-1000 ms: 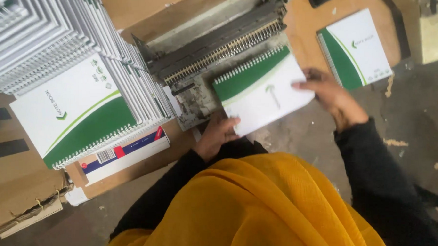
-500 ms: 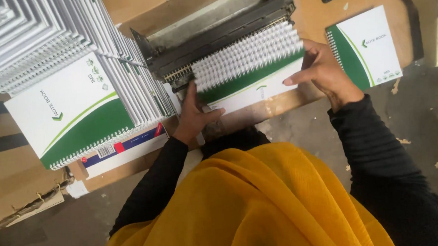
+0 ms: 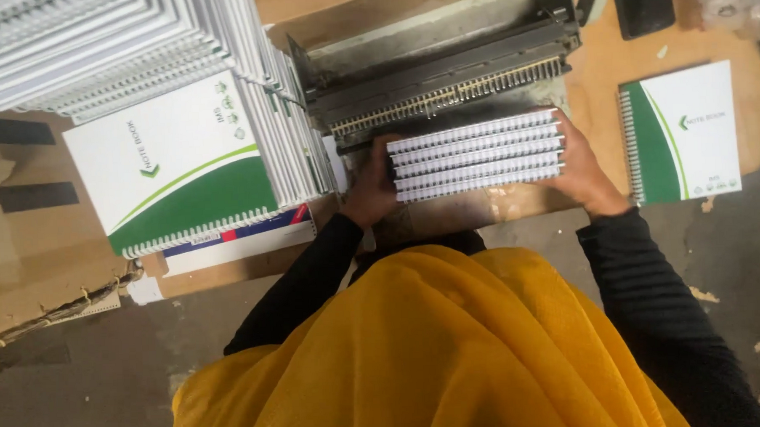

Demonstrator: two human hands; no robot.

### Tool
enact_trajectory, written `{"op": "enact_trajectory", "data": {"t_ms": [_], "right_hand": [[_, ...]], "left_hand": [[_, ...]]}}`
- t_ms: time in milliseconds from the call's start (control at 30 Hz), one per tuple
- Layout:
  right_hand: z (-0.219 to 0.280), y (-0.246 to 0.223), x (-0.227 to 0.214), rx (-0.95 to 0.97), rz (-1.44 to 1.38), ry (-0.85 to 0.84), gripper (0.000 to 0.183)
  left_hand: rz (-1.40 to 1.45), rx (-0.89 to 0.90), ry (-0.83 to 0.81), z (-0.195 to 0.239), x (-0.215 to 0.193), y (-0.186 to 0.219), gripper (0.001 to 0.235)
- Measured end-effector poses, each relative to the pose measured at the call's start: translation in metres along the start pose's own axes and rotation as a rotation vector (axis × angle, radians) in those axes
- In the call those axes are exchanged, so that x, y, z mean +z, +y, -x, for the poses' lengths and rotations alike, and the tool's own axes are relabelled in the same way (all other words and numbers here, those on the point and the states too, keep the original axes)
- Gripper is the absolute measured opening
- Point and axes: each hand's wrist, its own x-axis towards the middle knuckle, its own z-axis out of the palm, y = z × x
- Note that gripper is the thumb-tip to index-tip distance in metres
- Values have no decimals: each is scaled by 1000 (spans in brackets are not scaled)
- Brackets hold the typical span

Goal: Organizing and cleaning spiral-bound notebooks by stacking them and wiping the covers with a cloth.

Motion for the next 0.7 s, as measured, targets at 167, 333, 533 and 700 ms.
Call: {"op": "enact_trajectory", "data": {"t_ms": [167, 333, 533, 700], "right_hand": [[2, 24, -7, -47, 169, 5, 59], [12, 4, 3, 48, 135, 38, 61], [38, -143, 28, 165, -71, -35, 114], [53, -110, 11, 140, 359, 196, 64]], "left_hand": [[-374, -54, -32, -4, -6, 15, 95], [-406, -109, 26, -3, -3, 8, 100], [-374, -293, 37, 47, 2, 150, 104], [-260, -295, 133, 92, -22, 233, 100]]}}
